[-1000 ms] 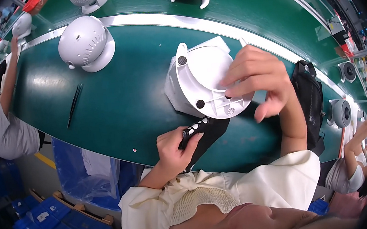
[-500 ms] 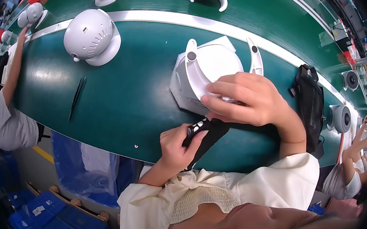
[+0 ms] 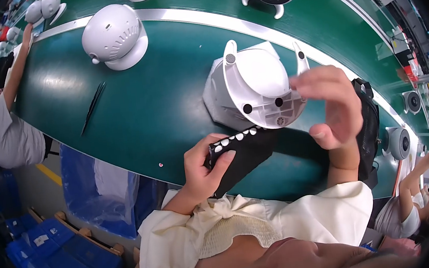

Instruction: Applying non-slip pads to the base of a security camera on an assembly line.

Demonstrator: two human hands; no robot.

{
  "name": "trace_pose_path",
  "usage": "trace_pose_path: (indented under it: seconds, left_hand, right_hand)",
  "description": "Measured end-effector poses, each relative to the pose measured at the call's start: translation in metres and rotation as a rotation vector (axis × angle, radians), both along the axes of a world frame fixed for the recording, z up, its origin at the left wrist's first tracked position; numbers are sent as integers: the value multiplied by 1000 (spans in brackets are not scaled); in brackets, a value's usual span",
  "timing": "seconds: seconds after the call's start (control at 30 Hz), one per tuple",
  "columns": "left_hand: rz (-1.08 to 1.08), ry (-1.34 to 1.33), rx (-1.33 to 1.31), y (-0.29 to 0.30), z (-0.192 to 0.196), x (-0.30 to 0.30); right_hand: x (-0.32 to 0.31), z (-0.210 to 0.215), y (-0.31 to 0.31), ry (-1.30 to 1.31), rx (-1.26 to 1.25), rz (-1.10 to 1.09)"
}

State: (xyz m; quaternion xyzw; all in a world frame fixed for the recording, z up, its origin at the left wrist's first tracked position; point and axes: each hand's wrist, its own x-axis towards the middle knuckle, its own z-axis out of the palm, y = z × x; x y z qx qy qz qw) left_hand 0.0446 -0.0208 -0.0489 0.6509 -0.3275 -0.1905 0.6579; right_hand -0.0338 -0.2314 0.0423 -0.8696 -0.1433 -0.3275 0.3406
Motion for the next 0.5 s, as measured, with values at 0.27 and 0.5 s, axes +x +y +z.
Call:
trace_pose_path:
  seconds: [0.27,0.5]
  left_hand:
    - [-85,386,-141,16,24,-8]
    - [-95,169,-59,15,21,-6]
  right_hand:
    - [-3,-8,45,75,-425,-70]
    - [-3,-7,44,275,-263,-7]
